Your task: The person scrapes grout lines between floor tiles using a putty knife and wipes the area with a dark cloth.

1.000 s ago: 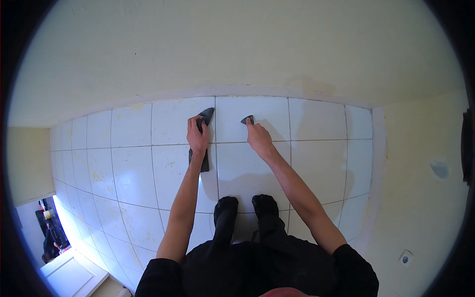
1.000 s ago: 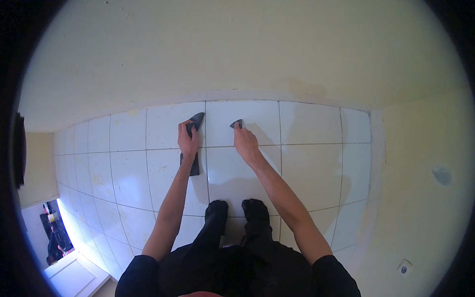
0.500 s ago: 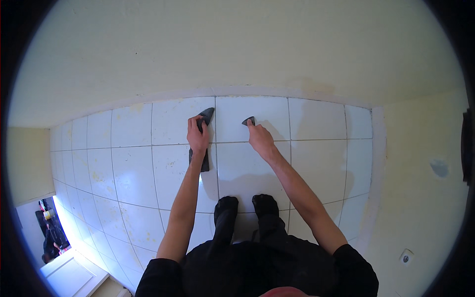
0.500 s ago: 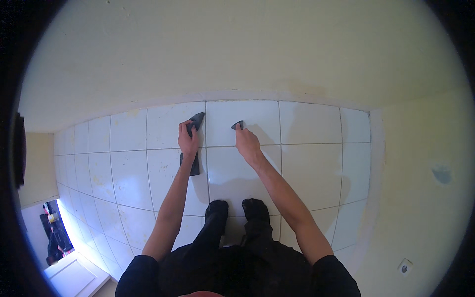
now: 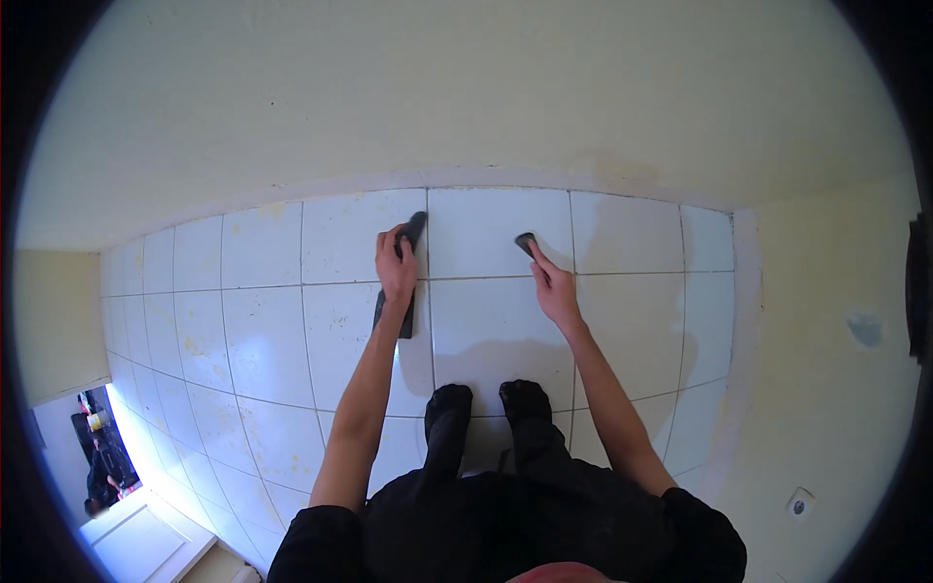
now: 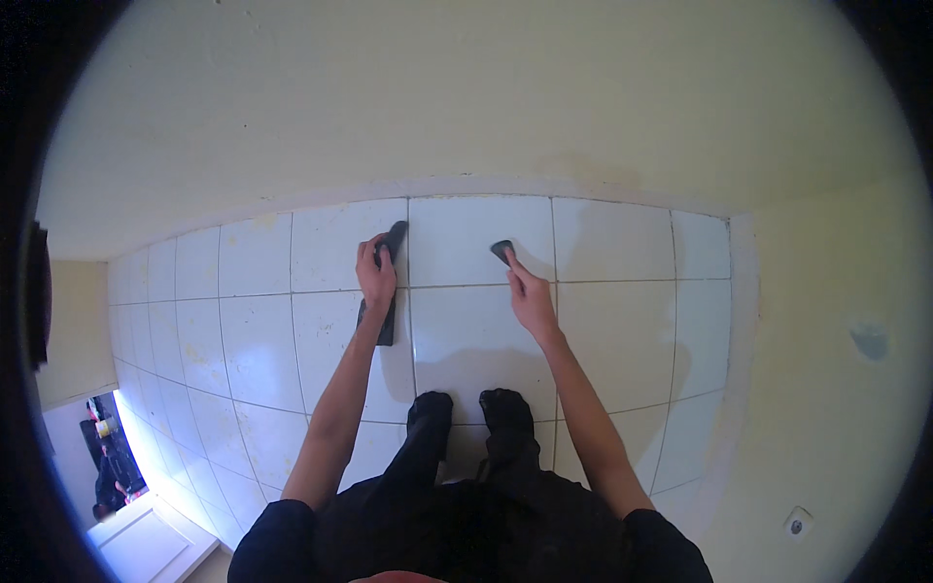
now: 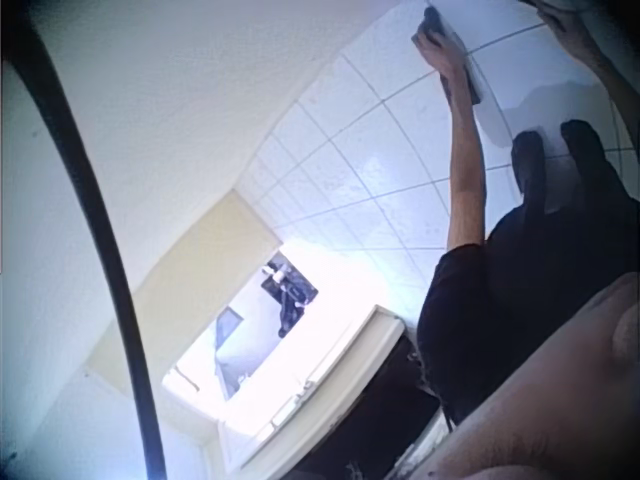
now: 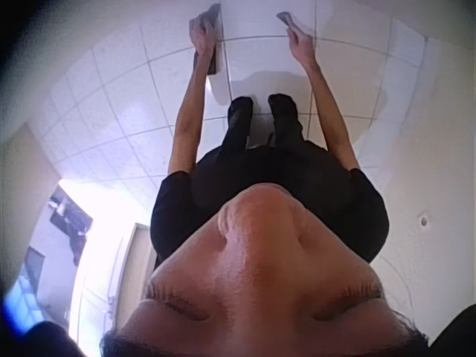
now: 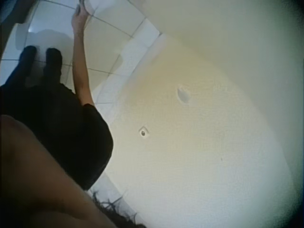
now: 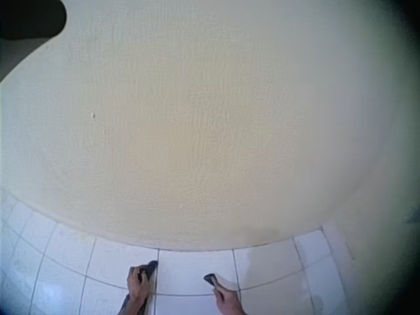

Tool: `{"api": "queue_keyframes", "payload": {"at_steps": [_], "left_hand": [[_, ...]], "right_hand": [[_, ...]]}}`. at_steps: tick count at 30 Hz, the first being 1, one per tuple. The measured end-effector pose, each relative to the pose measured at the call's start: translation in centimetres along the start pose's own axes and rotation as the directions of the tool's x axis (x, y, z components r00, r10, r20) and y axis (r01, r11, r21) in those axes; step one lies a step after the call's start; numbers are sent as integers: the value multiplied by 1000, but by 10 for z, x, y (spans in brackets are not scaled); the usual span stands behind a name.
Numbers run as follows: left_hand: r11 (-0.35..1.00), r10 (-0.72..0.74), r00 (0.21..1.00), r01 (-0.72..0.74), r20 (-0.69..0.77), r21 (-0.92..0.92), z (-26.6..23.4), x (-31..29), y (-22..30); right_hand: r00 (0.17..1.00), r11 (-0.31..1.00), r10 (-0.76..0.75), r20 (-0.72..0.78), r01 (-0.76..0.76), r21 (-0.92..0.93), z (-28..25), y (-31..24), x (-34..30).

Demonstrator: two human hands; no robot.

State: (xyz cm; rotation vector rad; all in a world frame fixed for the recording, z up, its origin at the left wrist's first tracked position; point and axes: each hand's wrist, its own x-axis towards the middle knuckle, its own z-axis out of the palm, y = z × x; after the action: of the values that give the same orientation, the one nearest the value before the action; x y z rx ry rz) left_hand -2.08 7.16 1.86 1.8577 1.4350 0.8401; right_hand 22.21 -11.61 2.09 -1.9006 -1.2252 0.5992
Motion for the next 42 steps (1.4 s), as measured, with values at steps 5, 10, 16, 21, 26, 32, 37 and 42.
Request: {"api": "queue_keyframes", "payload": {"at_steps": [5,10,16,21,26,32,37,42], "left_hand": [[947,265,938,-210,224,-242,59,-77,54],[747,596,645,-664,479,-35,117,-81,75],[778,618,699,-611,360,-147,142,-5,69],[899,437,895,-436,92,-32,117,41,36],[974,210,974,-201,-81,108,47,61,-17],[1000,18,873,-19,-487,3,-16,52,-66],[581,-451,733,674,509,-456,-42,15,-65],[631,-297,430,758,852,-163,-3,-69,46]], "right_hand": [[925,853,324,-200,-194,485,2,24,-56],[870,797,409,-276,-193,572,6,25,-77],[891,843,350,-289,-166,511,8,42,-73],[903,838,342,-262,-166,520,12,42,-73],[912,863,312,-265,-156,480,11,44,-73],[911,895,300,-282,-166,415,10,42,-71],[976,951,167,-142,-122,286,-6,10,-77],[970,922,-242,-8,233,308,7,-20,-79]]}}
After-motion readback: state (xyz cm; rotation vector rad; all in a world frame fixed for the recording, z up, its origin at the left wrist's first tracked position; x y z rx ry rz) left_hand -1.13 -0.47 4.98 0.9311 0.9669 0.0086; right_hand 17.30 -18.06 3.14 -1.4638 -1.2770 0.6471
